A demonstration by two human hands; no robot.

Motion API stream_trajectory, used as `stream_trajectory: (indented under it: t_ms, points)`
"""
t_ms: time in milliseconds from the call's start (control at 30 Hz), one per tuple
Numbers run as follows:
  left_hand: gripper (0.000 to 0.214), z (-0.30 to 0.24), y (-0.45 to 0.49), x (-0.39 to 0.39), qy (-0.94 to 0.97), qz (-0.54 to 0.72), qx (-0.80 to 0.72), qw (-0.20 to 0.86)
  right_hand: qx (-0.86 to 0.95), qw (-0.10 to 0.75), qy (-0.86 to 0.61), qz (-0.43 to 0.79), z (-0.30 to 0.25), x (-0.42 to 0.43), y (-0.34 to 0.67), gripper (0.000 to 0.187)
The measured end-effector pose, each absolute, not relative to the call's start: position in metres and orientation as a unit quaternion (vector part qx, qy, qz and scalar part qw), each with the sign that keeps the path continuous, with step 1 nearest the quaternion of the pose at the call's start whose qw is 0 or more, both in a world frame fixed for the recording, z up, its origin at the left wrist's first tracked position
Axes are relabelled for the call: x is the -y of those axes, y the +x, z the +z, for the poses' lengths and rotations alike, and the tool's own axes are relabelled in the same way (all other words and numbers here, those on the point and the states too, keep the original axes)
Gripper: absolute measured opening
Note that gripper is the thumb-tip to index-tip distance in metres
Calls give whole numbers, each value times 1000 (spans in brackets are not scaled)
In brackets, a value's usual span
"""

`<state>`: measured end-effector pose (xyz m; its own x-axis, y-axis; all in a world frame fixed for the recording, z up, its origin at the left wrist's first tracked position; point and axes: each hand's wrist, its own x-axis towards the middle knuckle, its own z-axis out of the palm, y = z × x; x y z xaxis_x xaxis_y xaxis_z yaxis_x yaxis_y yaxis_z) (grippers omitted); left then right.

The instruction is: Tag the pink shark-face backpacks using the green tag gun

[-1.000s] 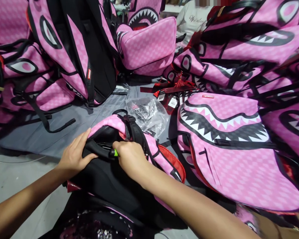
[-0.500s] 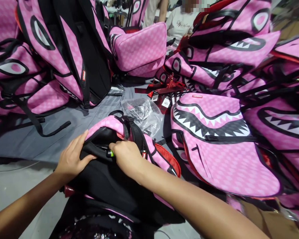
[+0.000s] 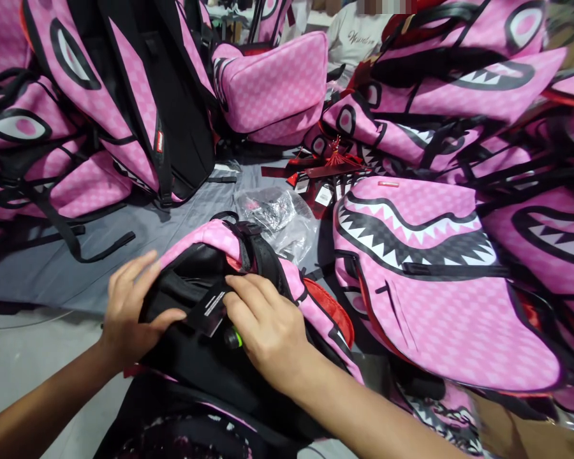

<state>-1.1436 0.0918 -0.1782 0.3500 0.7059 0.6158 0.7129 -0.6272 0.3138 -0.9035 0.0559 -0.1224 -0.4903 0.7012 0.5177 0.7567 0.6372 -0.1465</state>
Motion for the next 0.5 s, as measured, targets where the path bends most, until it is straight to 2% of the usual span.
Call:
stream_trajectory:
  t_ms: [133,233,333,400,467,500]
  points:
    - [6,-153,-1119,-87,-824,-443,327,-134,841,326,-431,33,-114,-52,-912,13]
    - [8,-144,-1104,-84,-780,-475,341,-221,802,357,-472,86,-107,-47,-914,15]
    - [14,-144,-1099,-81,-744,-461,383,-295,750,374,-517,176,-97,-44,-901,24]
    - [11,-147,-1102,-81,-715,-452,416,-334,678,407,-574,214,-94,-46,-878,22]
    - [4,-150,-1106,-82,-686,-443,447,-364,578,451,-655,185,-100,-53,-843,17]
    - [7,-151,-1109,-82,-675,-437,460,-376,532,456,-697,150,-106,-58,-824,17]
